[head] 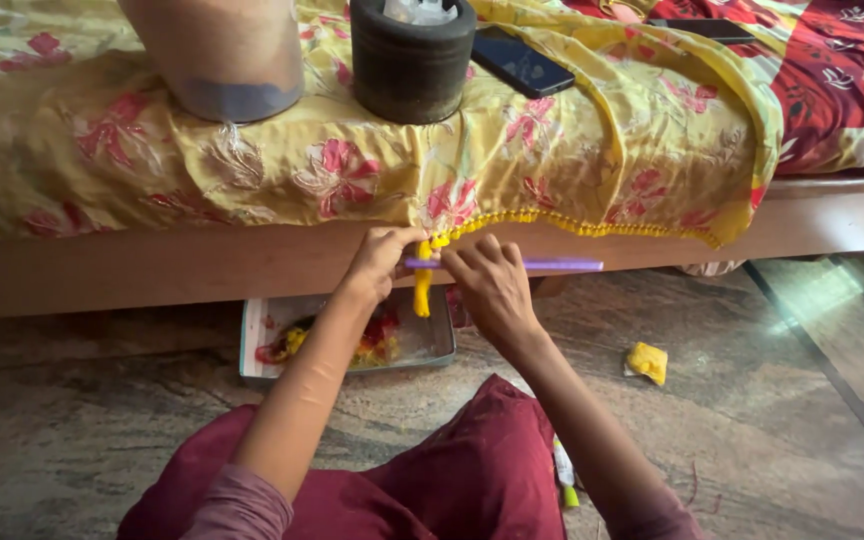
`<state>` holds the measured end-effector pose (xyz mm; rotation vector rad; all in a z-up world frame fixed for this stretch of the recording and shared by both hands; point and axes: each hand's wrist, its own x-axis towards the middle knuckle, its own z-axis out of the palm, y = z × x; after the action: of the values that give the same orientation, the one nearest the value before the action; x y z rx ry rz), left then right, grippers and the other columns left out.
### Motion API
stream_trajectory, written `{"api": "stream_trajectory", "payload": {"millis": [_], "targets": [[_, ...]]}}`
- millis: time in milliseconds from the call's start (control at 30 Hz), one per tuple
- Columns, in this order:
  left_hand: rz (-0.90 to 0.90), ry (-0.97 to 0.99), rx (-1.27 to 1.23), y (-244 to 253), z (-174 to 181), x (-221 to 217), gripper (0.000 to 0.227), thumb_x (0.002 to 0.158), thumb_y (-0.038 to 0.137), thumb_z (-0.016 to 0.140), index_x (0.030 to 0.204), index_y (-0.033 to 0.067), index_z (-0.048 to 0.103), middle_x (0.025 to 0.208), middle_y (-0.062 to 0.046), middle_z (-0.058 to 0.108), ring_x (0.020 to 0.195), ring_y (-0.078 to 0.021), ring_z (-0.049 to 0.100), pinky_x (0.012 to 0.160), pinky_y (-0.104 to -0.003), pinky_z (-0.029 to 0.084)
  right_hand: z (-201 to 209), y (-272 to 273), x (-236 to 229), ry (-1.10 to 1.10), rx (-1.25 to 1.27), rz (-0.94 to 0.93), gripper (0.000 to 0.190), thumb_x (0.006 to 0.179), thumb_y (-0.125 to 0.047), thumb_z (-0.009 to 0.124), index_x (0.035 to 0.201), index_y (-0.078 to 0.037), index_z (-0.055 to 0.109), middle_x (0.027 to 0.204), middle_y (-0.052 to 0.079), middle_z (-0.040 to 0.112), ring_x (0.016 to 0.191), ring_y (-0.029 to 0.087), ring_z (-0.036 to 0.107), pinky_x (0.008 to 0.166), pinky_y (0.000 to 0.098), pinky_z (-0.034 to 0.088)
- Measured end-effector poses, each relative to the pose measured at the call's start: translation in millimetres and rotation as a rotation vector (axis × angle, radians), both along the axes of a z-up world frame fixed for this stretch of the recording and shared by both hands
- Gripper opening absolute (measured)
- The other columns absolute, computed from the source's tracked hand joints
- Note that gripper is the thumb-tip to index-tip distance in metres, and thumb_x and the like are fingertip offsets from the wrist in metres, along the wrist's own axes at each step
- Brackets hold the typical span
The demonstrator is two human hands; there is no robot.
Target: Attaching a yellow fringe ribbon to the edge of a floral fabric piece manually.
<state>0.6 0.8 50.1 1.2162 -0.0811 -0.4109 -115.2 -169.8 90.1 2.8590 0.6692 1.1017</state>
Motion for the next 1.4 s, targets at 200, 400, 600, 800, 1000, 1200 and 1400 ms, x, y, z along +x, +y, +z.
{"api": "stream_trajectory", "payload": {"millis": [200, 400, 600, 800, 1000, 1200, 1400], "targets": [[0.008, -0.09, 0.02, -2.8, -17.0, 6.0, 0.022, 0.09, 0.017, 0.069, 0.094, -0.0038, 0.073, 0.083, -0.012, 0.076, 0.07, -0.0184, 0.074, 0.069, -0.032, 0.062, -24.9, -35.2, 8.0, 0.545, 0.685, -0.012, 0.028, 0.093, -0.019, 0.07, 0.121, -0.013, 0.069, 0.093, 0.005, 0.075, 0.076, 0.016, 0.066, 0.072, 0.0365, 0.054], [0.027, -0.391, 0.101, -0.5, -8.7, 0.7, 0.02, 0.09, 0.018, 0.071, 0.085, -0.0003, 0.078, 0.08, -0.005, 0.075, 0.071, -0.0104, 0.066, 0.071, -0.025, 0.051, -31.2, -64.9, 51.4, 1.209, 1.376, 0.074, 0.033, 0.1, -0.026, 0.064, 0.129, -0.009, 0.065, 0.081, 0.0, 0.072, 0.059, 0.007, 0.061, 0.057, 0.0252, 0.054], [0.001, -0.533, 0.092, 3.9, -14.4, 6.4, 0.02, 0.092, 0.02, 0.071, 0.084, 0.0023, 0.077, 0.079, 0.0, 0.072, 0.074, -0.0077, 0.062, 0.071, -0.026, 0.048, 0.0, -47.7, 45.7, 1.384, 1.485, 0.233, 0.034, 0.101, -0.032, 0.063, 0.115, -0.002, 0.064, 0.06, -0.003, 0.052, 0.045, 0.007, 0.049, 0.039, 0.0274, 0.046], [-0.015, -0.422, 0.112, 1.3, -14.4, -0.6, 0.023, 0.095, 0.021, 0.068, 0.089, 0.0017, 0.077, 0.082, -0.005, 0.076, 0.075, -0.0095, 0.066, 0.077, -0.026, 0.051, -4.3, -45.2, 35.8, 1.343, 1.235, 0.136, 0.036, 0.1, -0.032, 0.061, 0.123, -0.008, 0.073, 0.073, -0.002, 0.063, 0.054, 0.005, 0.051, 0.047, 0.0212, 0.045], [-0.018, -0.441, 0.138, -0.2, -12.9, -10.0, 0.025, 0.098, 0.019, 0.062, 0.094, -0.0009, 0.077, 0.087, -0.01, 0.08, 0.075, -0.0118, 0.075, 0.078, -0.028, 0.06, -107.7, -63.2, -0.5, 1.133, 1.043, -0.123, 0.034, 0.098, -0.027, 0.062, 0.123, -0.01, 0.077, 0.1, 0.007, 0.077, 0.081, 0.014, 0.066, 0.078, 0.0319, 0.054], [0.025, -0.569, 0.159, -1.9, -35.1, -20.4, 0.02, 0.099, 0.009, 0.062, 0.102, -0.0055, 0.076, 0.089, -0.01, 0.079, 0.072, -0.0112, 0.073, 0.066, -0.027, 0.06, -181.8, -57.3, -96.4, 1.407, 0.671, 0.132, 0.022, 0.093, -0.02, 0.066, 0.107, -0.008, 0.078, 0.1, 0.007, 0.076, 0.093, 0.021, 0.07, 0.085, 0.0347, 0.055], [0.033, -0.59, 0.15, -0.6, -35.0, -28.0, 0.02, 0.099, 0.009, 0.063, 0.101, -0.0039, 0.077, 0.091, -0.007, 0.078, 0.07, -0.0096, 0.07, 0.063, -0.027, 0.061, -146.4, -22.9, -36.8, 1.024, 0.892, 0.294, 0.021, 0.088, -0.014, 0.068, 0.106, -0.006, 0.075, 0.09, 0.002, 0.073, 0.082, 0.017, 0.069, 0.075, 0.0314, 0.055]]}}
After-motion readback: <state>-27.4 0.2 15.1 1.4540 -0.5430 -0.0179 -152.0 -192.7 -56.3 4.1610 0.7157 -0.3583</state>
